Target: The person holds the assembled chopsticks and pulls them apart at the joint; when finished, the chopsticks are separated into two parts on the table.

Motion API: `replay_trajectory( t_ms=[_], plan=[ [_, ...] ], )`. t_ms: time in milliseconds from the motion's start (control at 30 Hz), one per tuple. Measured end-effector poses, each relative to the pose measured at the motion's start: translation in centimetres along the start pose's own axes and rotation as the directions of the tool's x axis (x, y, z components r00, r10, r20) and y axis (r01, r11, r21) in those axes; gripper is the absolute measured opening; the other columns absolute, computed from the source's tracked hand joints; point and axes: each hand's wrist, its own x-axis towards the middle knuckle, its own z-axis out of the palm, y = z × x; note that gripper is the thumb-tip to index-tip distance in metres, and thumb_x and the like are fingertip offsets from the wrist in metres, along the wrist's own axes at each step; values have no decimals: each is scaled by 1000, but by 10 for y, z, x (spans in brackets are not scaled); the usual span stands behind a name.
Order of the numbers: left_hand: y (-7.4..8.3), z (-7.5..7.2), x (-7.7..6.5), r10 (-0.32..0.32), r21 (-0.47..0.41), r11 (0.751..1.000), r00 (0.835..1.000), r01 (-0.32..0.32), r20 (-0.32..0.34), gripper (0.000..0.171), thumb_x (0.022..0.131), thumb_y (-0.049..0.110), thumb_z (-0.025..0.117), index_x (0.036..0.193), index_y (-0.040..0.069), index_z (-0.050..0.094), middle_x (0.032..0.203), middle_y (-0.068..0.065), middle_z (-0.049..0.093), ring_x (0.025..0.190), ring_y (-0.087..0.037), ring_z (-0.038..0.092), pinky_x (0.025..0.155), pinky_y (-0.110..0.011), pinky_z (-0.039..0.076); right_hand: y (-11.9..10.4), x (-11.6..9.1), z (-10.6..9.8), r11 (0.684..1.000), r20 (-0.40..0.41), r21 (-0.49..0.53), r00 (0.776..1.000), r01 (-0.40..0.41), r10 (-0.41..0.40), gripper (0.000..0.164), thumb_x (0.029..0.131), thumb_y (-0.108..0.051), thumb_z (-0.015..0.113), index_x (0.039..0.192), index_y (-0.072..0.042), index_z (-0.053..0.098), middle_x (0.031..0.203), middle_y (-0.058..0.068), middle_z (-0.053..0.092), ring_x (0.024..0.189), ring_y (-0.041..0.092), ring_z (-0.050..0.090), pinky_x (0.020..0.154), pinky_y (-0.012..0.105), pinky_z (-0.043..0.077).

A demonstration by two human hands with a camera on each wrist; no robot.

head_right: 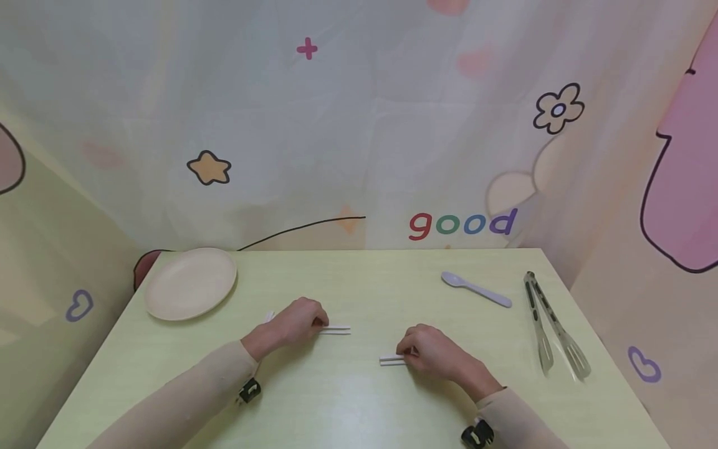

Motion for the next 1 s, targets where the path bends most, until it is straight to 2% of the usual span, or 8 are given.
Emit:
replay_trajectory(
  t_ms=[367, 633, 833, 1000],
  plan=[
    [-1, -1, 0, 0, 18, 1000, 1000, 0, 8, 15, 86, -1, 67, 91, 7, 78, 93, -4, 75, 91, -16, 69, 80, -31, 56, 2, 0, 0, 1000, 12, 12, 1000, 10, -10, 16, 81, -2, 73, 91, -14, 76, 85, -6, 67, 78, 5, 56, 68, 23, 47],
    [-2, -2, 1, -7, 9, 1000, 999, 7, 42, 15, 87, 0, 66, 89, 9, 78, 91, 0, 74, 77, -7, 58, 74, -25, 52, 3, 1, 0, 1000, 17, 8, 1000, 18, -18, 16, 81, -1, 72, 90, -14, 76, 83, -8, 66, 76, 3, 55, 67, 23, 47],
    [-1, -2, 0, 1, 4, 1000, 999, -1, 45, 17, 88, 0, 64, 91, 8, 78, 94, -2, 75, 81, -9, 61, 76, -27, 53, 4, 0, 1, 1000, 20, -2, 1000, 2, -2, 15, 82, -3, 71, 91, -14, 76, 84, -6, 67, 78, 4, 57, 69, 25, 49],
    [-2, -6, -2, -9, -17, 1000, 999, 10, 34, 18, 88, 0, 63, 94, 7, 78, 97, -4, 75, 86, -13, 65, 78, -28, 54, 3, 0, -1, 999, 55, 38, 998, -39, 37, 13, 83, -4, 71, 92, -13, 76, 86, -4, 68, 79, 3, 57, 71, 25, 49]
  ],
)
